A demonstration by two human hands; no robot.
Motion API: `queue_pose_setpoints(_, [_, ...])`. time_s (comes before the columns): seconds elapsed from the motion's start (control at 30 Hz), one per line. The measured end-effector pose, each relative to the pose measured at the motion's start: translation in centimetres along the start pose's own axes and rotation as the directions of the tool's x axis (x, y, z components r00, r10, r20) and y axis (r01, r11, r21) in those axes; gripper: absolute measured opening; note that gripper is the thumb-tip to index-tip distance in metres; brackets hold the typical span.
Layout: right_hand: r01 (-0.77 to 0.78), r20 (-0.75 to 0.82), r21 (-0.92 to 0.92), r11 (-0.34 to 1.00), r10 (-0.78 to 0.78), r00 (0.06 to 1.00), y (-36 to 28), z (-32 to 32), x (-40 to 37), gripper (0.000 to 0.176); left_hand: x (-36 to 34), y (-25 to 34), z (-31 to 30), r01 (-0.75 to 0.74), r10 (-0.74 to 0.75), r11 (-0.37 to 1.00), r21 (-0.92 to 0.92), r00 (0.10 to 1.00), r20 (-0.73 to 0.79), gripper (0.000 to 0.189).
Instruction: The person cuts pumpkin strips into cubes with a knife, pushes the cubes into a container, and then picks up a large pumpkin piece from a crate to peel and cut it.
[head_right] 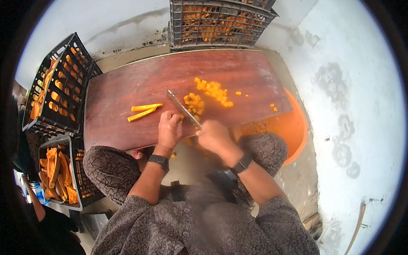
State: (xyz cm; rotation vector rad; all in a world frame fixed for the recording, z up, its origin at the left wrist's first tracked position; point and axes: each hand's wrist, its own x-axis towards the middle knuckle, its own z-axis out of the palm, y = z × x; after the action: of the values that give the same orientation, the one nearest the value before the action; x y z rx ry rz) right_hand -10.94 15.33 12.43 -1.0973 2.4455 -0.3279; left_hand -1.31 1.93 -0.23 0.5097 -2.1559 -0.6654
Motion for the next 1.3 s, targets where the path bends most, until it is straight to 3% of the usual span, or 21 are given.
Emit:
queue_pose_setpoints(0.13, [-0.096, 0.093, 0.087, 0.992, 0.088, 0.992, 0.3, 0.4, 0.1, 0.031, -0.1, -0.3, 0.2, 0.01, -0.01, 0.999, 0.046, 1.0, -0.001, 0.011])
queue_pose_setpoints(0.2, [0.017, 0.041, 0.013, 1.0, -0.018, 0.999, 0.4, 0.1, -0.4, 0.032, -0.2, -0.5, 0.3, 0.009, -0.01, 0.999, 0.046, 1.0, 0.022, 0.013])
queue_pose_setpoints(0.33, [0.07, -0.002, 0.012, 0.997, -0.07, 0.998, 0.7, 0.3, -0.2, 0.032, -0.3, -0.7, 0.4, 0.01, -0.012, 0.998, 0.062, 0.999, 0.044, 0.015])
queue_pose_setpoints(0.4, [-0.051, 0.128, 0.099, 0.994, 0.038, 0.991, 0.0, -0.5, -0.2, 0.032, -0.3, -0.6, 0.5, 0.016, -0.018, 0.999, 0.052, 0.999, 0.036, 0.015])
queue_pose_setpoints(0.53, [-0.154, 0.223, 0.169, 0.973, 0.115, 0.968, -0.6, -1.4, -0.1, 0.031, -0.1, -0.4, 0.4, 0.022, -0.024, 0.998, 0.051, 0.999, 0.029, 0.013])
queue_pose_setpoints(0.73, [-0.048, 0.239, 0.05, 0.998, 0.034, 0.97, -0.9, -0.8, 0.8, 0.027, -0.1, -0.3, 0.4, 0.058, -0.059, 0.998, 0.038, 0.998, 0.026, 0.012])
queue_pose_setpoints(0.8, [-0.125, 0.353, -0.04, 0.991, 0.131, 0.927, -1.5, -1.3, 1.4, 0.017, 0.0, -0.4, 0.4, 0.067, -0.068, 0.997, 0.029, 0.997, 0.032, 0.012])
queue_pose_setpoints(1.13, [-0.036, 0.257, -0.054, 0.998, 0.048, 0.965, -2.5, -0.3, 2.9, 0.021, -0.3, -0.6, 0.8, 0.071, -0.072, 0.997, 0.04, 0.997, 0.017, 0.012])
queue_pose_setpoints(1.23, [-0.098, 0.242, 0.081, 0.992, 0.075, 0.967, -2.1, 0.8, 3.8, 0.017, -0.5, -0.7, 0.9, 0.033, -0.033, 0.999, 0.021, 0.999, 0.022, 0.012])
queue_pose_setpoints(1.3, [-0.228, 0.282, 0.367, 0.902, 0.126, 0.951, -0.7, 0.8, 4.0, 0.016, -0.7, -0.8, 0.6, 0.026, -0.026, 0.999, 0.024, 0.999, 0.023, 0.013])
